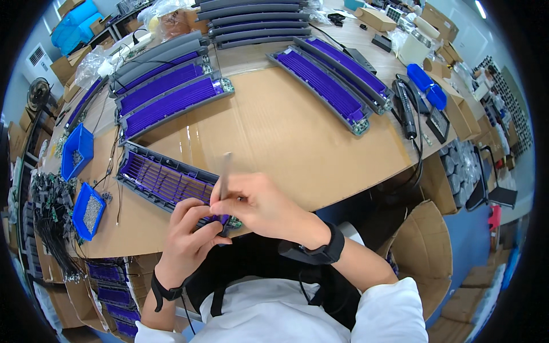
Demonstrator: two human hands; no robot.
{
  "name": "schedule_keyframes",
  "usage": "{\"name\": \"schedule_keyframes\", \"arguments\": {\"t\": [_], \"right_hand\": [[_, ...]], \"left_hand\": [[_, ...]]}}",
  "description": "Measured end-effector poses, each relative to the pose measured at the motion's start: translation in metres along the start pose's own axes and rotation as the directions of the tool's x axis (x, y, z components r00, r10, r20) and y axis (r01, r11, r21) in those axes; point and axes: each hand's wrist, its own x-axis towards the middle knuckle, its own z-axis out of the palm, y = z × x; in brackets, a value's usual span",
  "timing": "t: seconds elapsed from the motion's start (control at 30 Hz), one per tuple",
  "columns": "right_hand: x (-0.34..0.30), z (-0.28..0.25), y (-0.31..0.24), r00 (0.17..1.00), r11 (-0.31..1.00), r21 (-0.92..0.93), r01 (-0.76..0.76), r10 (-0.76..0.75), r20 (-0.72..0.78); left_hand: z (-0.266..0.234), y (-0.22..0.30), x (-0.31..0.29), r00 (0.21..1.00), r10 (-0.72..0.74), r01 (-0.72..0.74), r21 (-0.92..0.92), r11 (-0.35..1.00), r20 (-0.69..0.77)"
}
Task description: The person uses a metal tool to press down on the internal components of purple electronic housing units. They repeat this action on multiple units, moving each one aside after completion. The person handles the units one at a time, using the tool to ensure the internal parts are seated correctly.
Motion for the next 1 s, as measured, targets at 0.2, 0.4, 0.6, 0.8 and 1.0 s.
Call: {"name": "schedule_keyframes", "arguments": {"t": [0.2,0.4,0.6,0.8,1.0], "right_hand": [[-0.023,-0.011,-0.004,0.989,0.926,-0.356,0.121,-0.143,-0.035],[-0.040,-0.004,0.019,0.974,0.665,-0.720,0.198,-0.214,0.071],[-0.025,0.008,0.021,0.955,0.718,-0.661,0.216,-0.298,-0.012],[-0.002,0.026,0.014,0.997,0.610,-0.791,0.036,-0.078,-0.015],[0.012,0.002,-0.009,0.997,0.671,-0.741,-0.004,0.060,0.050]], "left_hand": [[0.006,-0.003,-0.006,0.997,-0.020,0.017,-0.033,0.999,-0.079],[0.008,-0.004,-0.007,0.995,-0.021,0.016,-0.046,0.999,-0.102],[0.009,-0.004,-0.006,0.997,-0.032,0.029,-0.040,0.999,-0.073],[0.010,-0.007,-0.010,0.992,-0.058,0.049,-0.082,0.995,-0.111],[0.008,0.000,-0.012,0.993,-0.039,0.036,-0.032,0.999,-0.109]]}}
